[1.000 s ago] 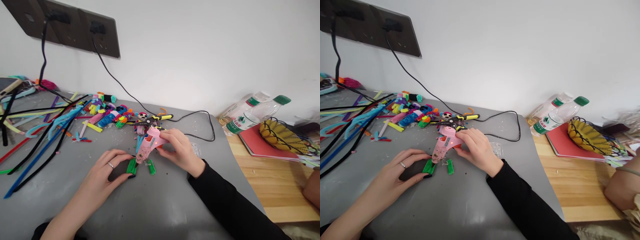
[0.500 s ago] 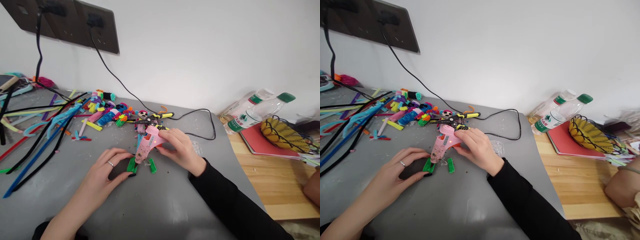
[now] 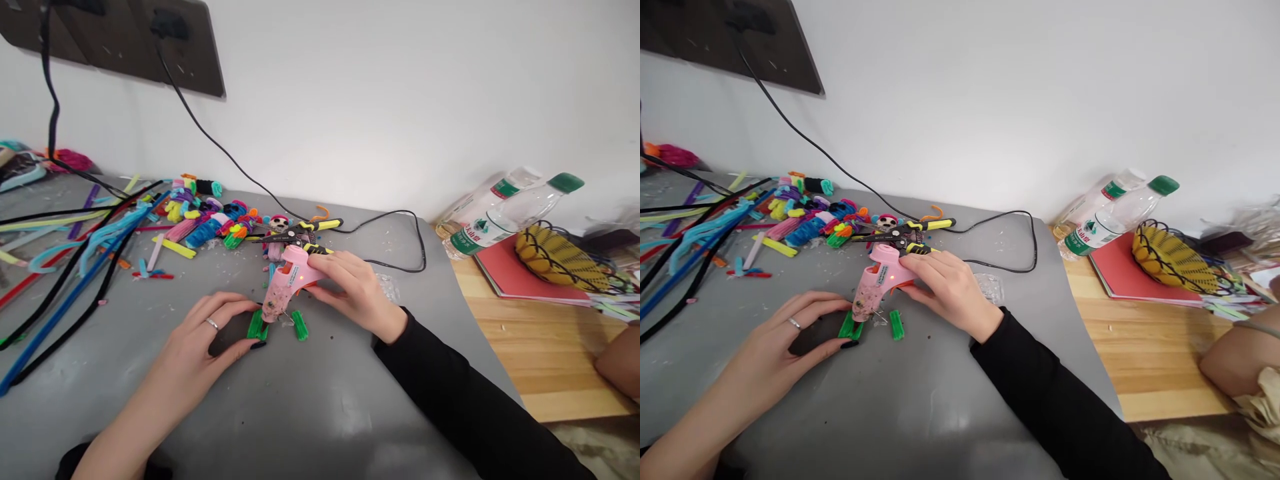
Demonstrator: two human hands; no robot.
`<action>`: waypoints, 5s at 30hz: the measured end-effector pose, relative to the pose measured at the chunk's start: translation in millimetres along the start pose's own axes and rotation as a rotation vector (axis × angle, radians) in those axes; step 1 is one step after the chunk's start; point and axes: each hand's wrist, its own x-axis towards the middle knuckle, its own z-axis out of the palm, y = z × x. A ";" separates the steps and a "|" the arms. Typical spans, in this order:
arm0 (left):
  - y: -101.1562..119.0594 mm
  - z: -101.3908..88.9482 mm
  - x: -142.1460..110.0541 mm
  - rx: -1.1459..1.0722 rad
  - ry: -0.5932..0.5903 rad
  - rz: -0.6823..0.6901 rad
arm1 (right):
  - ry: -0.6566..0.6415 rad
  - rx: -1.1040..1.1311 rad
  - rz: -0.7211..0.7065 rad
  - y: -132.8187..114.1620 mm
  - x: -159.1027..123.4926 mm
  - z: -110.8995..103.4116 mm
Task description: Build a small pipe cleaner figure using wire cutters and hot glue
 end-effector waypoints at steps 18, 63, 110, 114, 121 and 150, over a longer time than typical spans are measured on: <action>-1.6 -0.6 -0.2 0.018 -0.014 -0.010 | -0.016 -0.042 0.016 1.4 1.1 -3.4; 0.4 -2.8 -1.3 0.071 -0.034 0.052 | 0.033 -0.075 0.072 12.3 -2.4 -1.5; 3.9 -4.6 -1.5 0.003 -0.055 -0.041 | -0.516 0.340 0.126 -28.7 7.4 -25.8; 5.2 -6.4 -1.6 -0.016 -0.086 -0.048 | -0.507 0.350 0.114 -33.0 8.0 -20.1; 11.9 -8.8 0.9 -0.065 -0.046 -0.064 | -0.417 0.397 0.179 -36.3 2.7 -13.3; 15.0 -4.5 5.3 -0.111 -0.028 -0.180 | -0.080 0.455 0.260 -67.7 -3.1 25.0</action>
